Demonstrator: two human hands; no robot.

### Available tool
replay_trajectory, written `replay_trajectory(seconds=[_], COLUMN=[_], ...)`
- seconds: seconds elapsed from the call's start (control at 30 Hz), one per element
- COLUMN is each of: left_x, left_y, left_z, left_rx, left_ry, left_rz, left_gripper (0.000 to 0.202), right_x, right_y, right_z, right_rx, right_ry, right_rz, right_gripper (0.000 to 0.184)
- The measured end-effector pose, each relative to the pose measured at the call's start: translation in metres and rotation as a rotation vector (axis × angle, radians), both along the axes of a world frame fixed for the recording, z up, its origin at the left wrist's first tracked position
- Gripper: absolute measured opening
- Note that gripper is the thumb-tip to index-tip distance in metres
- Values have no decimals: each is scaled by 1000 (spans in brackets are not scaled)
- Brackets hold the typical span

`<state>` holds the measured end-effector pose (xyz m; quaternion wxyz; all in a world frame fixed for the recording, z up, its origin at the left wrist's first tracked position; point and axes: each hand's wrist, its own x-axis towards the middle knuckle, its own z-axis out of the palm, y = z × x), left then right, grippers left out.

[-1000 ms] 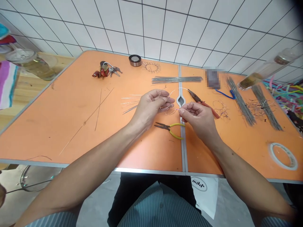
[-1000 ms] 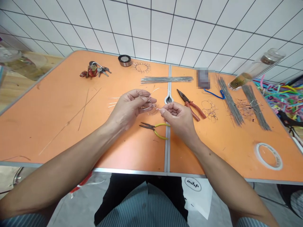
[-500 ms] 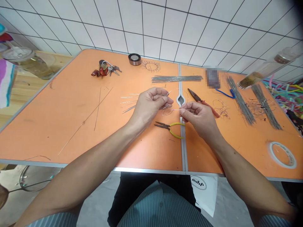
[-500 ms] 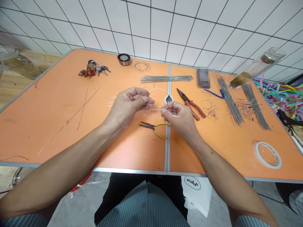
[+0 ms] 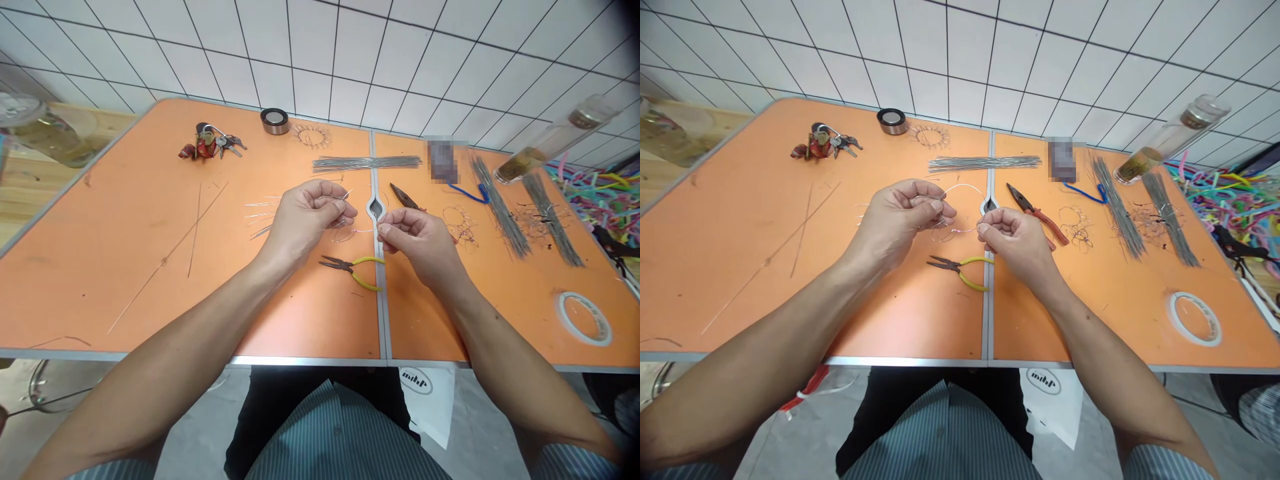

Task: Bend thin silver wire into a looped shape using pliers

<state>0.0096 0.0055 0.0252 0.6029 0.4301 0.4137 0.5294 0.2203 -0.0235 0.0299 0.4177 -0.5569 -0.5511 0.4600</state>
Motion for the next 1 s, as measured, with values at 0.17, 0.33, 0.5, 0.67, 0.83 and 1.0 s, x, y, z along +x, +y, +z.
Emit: replay_trajectory(seconds=[0.17,0.33,0.5,0.67,0.83,1.0], left_x=[2,8,13,17,17,14], left_y=[-1,-7,-11,-12,-13,-11], left_z=[-2,-10,-18,-20,-19,-18], left_rx=[11,39,57,68,62,39], left_ry=[35,98,142,149,138,140], left_rz=[-37,-146,-226,-266,-282,-256], left_gripper=[12,9,11,11,11,13], right_x=[4,7,3,-3,-1,2], right_y=[1,4,3,0,1,2], right_z=[7,11,3,-3,-1,0], right_rx=[42,79,101,106,49,95], right_ry=[-26,-82,-122,-149,18,-22], right_rz=[-66,-104,-58,-5,101,26], right_gripper=[11,7,7,13,28,25])
